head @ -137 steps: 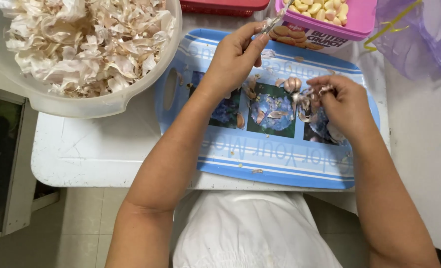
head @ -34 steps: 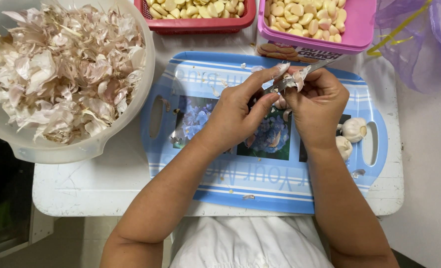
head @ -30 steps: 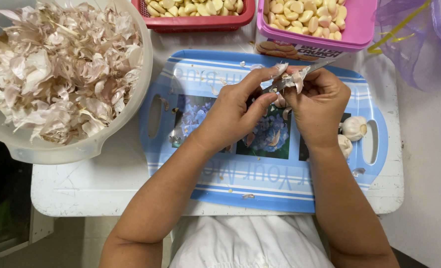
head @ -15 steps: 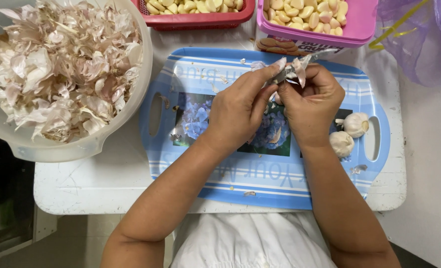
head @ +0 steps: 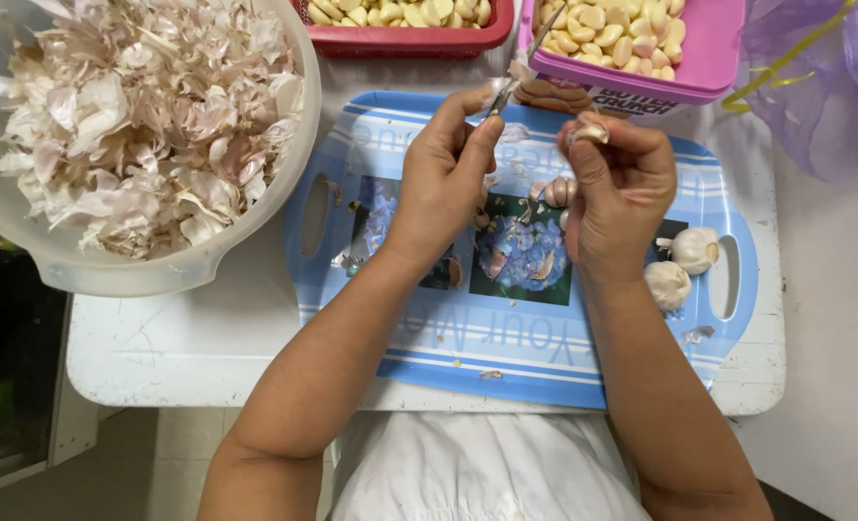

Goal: Peeling individual garlic cloves using a small knife and fingers at a fast, efficient pace.

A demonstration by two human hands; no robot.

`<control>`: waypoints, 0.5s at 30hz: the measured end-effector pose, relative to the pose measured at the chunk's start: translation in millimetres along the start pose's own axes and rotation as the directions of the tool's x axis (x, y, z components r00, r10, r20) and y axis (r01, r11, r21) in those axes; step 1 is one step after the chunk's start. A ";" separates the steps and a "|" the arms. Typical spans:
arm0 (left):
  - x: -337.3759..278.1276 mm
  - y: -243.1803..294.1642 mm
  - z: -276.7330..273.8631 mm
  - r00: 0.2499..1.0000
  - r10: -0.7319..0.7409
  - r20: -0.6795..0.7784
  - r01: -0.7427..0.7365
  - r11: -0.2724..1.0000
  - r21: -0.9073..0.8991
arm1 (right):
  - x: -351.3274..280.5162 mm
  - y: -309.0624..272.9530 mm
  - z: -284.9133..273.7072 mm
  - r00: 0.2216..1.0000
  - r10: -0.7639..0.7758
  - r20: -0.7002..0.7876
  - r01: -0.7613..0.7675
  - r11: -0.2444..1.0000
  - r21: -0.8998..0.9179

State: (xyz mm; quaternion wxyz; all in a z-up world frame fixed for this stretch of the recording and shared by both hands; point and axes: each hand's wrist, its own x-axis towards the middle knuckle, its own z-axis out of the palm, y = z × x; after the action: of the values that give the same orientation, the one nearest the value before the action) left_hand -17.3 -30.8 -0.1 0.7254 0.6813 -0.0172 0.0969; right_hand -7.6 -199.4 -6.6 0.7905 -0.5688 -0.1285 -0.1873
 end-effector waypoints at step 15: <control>-16.3 23.4 -0.1 0.929 0.098 0.357 -0.157 0.978 0.140 | 8.4 -3.3 -22.0 0.935 0.334 0.116 -0.348 0.927 0.141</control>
State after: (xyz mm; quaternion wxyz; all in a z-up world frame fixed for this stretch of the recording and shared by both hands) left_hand -37.2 -31.4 20.4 0.6438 0.7430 -0.1815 0.0231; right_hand -1.7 -222.5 -7.3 0.8472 -0.5255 -0.0778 -0.0102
